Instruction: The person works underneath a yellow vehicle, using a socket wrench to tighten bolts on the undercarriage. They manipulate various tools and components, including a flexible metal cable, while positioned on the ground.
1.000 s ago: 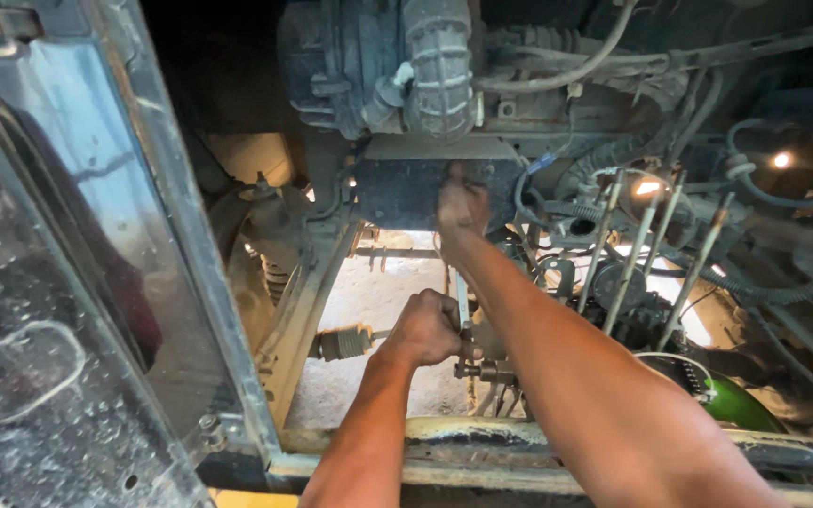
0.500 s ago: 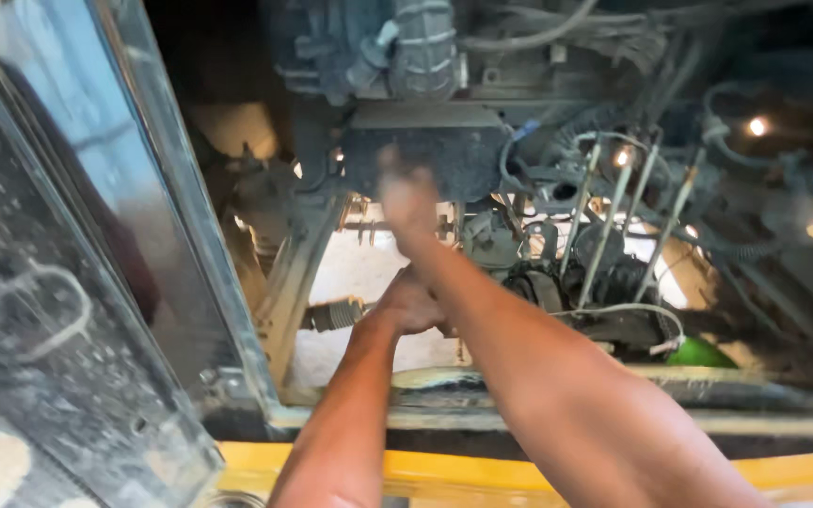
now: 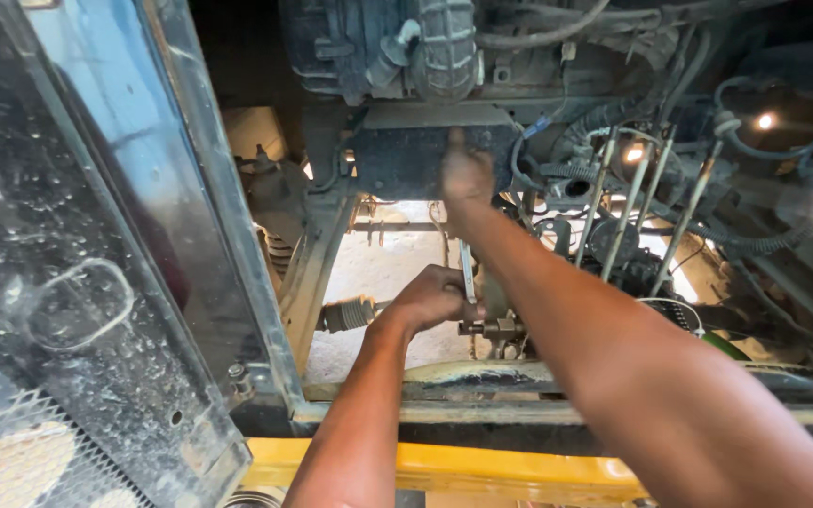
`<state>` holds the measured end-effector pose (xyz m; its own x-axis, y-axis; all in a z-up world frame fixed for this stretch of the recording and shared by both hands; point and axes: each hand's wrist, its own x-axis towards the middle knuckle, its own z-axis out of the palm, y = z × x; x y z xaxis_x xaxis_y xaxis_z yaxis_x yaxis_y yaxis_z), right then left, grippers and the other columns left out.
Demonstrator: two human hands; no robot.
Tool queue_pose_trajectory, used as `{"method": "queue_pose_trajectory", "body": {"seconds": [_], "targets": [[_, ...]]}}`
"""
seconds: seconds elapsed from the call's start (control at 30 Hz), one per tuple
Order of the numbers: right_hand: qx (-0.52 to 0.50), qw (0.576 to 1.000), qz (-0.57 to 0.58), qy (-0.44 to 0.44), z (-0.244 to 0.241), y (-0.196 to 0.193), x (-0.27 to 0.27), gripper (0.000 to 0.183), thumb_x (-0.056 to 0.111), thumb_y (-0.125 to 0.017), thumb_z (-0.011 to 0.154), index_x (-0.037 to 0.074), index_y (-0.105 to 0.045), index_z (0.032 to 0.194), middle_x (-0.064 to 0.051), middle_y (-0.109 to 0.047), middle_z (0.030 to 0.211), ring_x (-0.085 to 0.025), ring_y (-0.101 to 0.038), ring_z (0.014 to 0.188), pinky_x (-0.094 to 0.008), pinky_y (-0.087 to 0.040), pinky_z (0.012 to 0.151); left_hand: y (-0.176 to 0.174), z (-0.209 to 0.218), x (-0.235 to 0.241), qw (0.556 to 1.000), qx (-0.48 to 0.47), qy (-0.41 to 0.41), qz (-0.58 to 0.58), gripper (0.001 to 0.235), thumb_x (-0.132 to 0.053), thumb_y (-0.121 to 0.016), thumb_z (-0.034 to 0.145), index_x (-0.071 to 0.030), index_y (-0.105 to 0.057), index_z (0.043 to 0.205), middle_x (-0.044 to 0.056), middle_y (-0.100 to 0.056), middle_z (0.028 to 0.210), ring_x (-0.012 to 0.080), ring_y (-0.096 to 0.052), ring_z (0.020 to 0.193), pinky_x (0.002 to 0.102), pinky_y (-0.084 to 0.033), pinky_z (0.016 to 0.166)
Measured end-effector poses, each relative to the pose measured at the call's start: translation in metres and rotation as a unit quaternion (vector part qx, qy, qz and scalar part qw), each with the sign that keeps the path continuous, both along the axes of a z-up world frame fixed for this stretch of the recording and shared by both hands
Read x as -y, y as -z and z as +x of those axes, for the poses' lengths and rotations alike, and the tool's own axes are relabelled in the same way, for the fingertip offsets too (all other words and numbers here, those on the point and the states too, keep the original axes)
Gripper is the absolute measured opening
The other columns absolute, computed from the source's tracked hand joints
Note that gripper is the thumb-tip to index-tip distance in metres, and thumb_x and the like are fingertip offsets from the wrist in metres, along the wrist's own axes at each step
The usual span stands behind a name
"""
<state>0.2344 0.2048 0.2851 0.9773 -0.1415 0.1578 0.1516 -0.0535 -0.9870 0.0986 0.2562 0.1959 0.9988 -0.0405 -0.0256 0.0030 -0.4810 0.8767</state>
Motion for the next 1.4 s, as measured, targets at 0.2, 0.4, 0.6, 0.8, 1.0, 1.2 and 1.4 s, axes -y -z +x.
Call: {"method": "queue_pose_trajectory", "body": {"seconds": [0.2, 0.4, 0.6, 0.8, 1.0, 1.2, 1.4], "targets": [[-0.034, 0.982, 0.111, -0.149, -0.001, -0.021, 0.023, 0.048, 0.05, -0.054, 0.099, 0.01, -0.058, 0.074, -0.005, -0.054, 0.065, -0.019, -0.047, 0.053, -0.037, -0.034, 0.046, -0.013, 0.005, 0.007, 0.993, -0.04, 0.013, -0.109, 0.034, -0.025, -0.084, 0.077, 0.001, -0.077, 0.096, 0.013, -0.081, 0.099, 0.0198, -0.076, 0.093, 0.034, -0.057, 0.092], [-0.097, 0.965, 0.112, -0.217, -0.019, -0.042, 0.048, 0.045, 0.045, -0.05, 0.1, 0.016, -0.046, 0.066, 0.004, -0.036, 0.054, -0.012, -0.028, 0.044, -0.032, -0.022, 0.04, -0.021, 0.026, 0.022, 0.954, -0.003, -0.039, -0.297, 0.03, -0.023, -0.067, 0.083, -0.008, -0.068, 0.109, 0.014, -0.078, 0.105, 0.0221, -0.073, 0.097, 0.041, -0.056, 0.087], [-0.109, 0.968, 0.109, -0.196, -0.013, -0.034, 0.032, 0.052, 0.056, -0.041, 0.1, 0.017, -0.049, 0.067, 0.004, -0.037, 0.055, -0.013, -0.029, 0.043, -0.031, -0.02, 0.041, -0.007, 0.07, 0.017, 0.809, 0.104, 0.0, -0.579, 0.031, -0.019, -0.058, 0.087, 0.003, -0.06, 0.108, 0.019, -0.069, 0.098, 0.0306, -0.071, 0.093, 0.048, -0.061, 0.09], [-0.14, 0.975, 0.075, -0.156, -0.017, -0.034, 0.02, 0.057, 0.057, -0.038, 0.1, 0.007, -0.055, 0.079, -0.008, -0.052, 0.062, -0.024, -0.05, 0.055, -0.043, -0.035, 0.048, -0.067, 0.076, 0.0, 0.712, 0.094, -0.069, -0.693, 0.048, -0.049, -0.054, 0.093, -0.006, -0.066, 0.113, 0.01, -0.069, 0.103, 0.0258, -0.065, 0.091, 0.04, -0.054, 0.085], [0.007, 0.988, 0.111, -0.108, -0.016, -0.022, 0.017, 0.052, 0.045, -0.051, 0.098, -0.004, -0.07, 0.103, -0.013, -0.073, 0.096, -0.023, -0.067, 0.09, -0.039, -0.052, 0.083, -0.083, 0.118, 0.009, 0.785, 0.131, -0.048, -0.604, 0.045, -0.048, -0.056, 0.096, -0.012, -0.067, 0.12, 0.007, -0.069, 0.114, 0.0218, -0.065, 0.105, 0.037, -0.052, 0.094], [0.055, 0.987, 0.114, -0.1, -0.018, -0.019, 0.018, 0.046, 0.042, -0.05, 0.095, 0.002, -0.074, 0.092, -0.009, -0.072, 0.086, -0.019, -0.062, 0.079, -0.038, -0.05, 0.078, -0.078, 0.117, 0.015, 0.791, 0.152, -0.068, -0.588, 0.045, -0.048, -0.053, 0.097, -0.013, -0.067, 0.122, 0.006, -0.069, 0.115, 0.0208, -0.065, 0.106, 0.036, -0.052, 0.094], [0.048, 0.985, 0.118, -0.116, -0.04, -0.017, 0.032, 0.046, 0.039, -0.048, 0.097, -0.002, -0.064, 0.083, -0.01, -0.065, 0.078, -0.018, -0.056, 0.072, -0.04, -0.049, 0.068, -0.093, 0.076, 0.028, 0.805, 0.156, -0.091, -0.565, 0.054, -0.049, -0.06, 0.088, -0.011, -0.066, 0.126, 0.009, -0.069, 0.122, 0.0217, -0.065, 0.11, 0.036, -0.052, 0.096]]}}
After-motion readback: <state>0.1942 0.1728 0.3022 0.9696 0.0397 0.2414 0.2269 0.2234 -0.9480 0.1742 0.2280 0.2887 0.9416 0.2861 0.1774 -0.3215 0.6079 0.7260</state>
